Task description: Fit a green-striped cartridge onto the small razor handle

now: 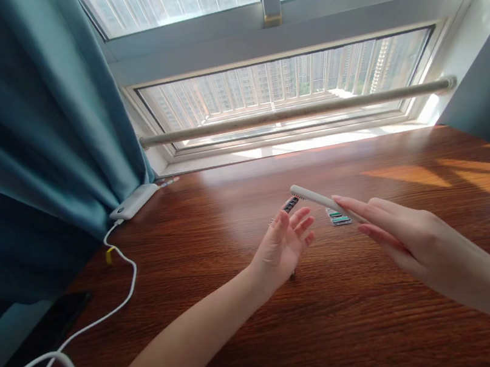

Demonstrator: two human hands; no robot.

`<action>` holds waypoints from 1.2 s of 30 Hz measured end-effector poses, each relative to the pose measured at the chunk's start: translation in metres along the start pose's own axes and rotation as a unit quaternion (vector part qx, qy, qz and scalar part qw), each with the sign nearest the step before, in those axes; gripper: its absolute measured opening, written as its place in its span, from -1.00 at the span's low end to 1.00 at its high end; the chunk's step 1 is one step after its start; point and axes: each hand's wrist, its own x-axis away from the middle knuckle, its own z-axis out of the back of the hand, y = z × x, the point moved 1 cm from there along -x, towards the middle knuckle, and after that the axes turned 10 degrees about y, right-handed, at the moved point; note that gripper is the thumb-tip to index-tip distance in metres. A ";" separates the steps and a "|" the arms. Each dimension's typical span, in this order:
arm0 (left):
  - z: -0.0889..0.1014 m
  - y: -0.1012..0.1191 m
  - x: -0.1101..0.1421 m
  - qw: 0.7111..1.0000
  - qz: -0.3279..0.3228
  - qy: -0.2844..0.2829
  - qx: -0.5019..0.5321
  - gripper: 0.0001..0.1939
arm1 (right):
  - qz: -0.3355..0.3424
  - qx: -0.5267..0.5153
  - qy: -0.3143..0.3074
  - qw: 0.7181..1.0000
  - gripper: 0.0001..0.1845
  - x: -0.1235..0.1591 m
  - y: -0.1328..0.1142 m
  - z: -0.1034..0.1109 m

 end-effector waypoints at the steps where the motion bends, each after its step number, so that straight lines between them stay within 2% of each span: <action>1: 0.000 0.000 0.000 1.000 0.001 -0.004 0.001 -0.65 | 0.001 0.000 -0.011 1.000 -0.48 0.001 -0.001 -0.002; 4: -0.001 -0.001 0.002 1.000 0.001 -0.018 -0.002 -0.61 | 0.005 -0.005 -0.045 0.999 -0.47 0.002 -0.003 -0.010; 6: -0.002 -0.001 0.002 1.000 0.003 -0.018 -0.001 -0.62 | -0.002 0.004 -0.046 0.999 -0.48 0.002 -0.003 -0.013; 10: -0.004 0.000 0.003 1.000 0.006 -0.004 0.003 -0.67 | -0.019 0.029 -0.008 0.999 -0.50 0.002 -0.001 -0.012; 15: -0.006 0.001 0.005 1.000 0.006 -0.018 -0.005 -0.61 | 0.019 0.028 -0.005 0.999 -0.49 0.004 -0.008 -0.010; 21: -0.006 0.001 0.005 1.000 0.009 -0.006 -0.012 -0.65 | 0.019 0.072 0.046 0.996 -0.51 0.003 -0.010 -0.006; 26: -0.006 0.001 0.005 1.000 0.002 -0.025 -0.018 -0.60 | 0.026 0.056 0.027 0.998 -0.51 0.005 -0.013 -0.005; 31: -0.007 0.002 0.006 1.000 0.010 -0.017 -0.014 -0.65 | 0.005 0.061 0.047 0.997 -0.51 0.008 -0.013 -0.005; 36: -0.007 0.003 0.006 0.999 0.010 -0.031 -0.019 -0.53 | 0.016 0.055 0.000 0.998 -0.47 0.011 -0.015 -0.003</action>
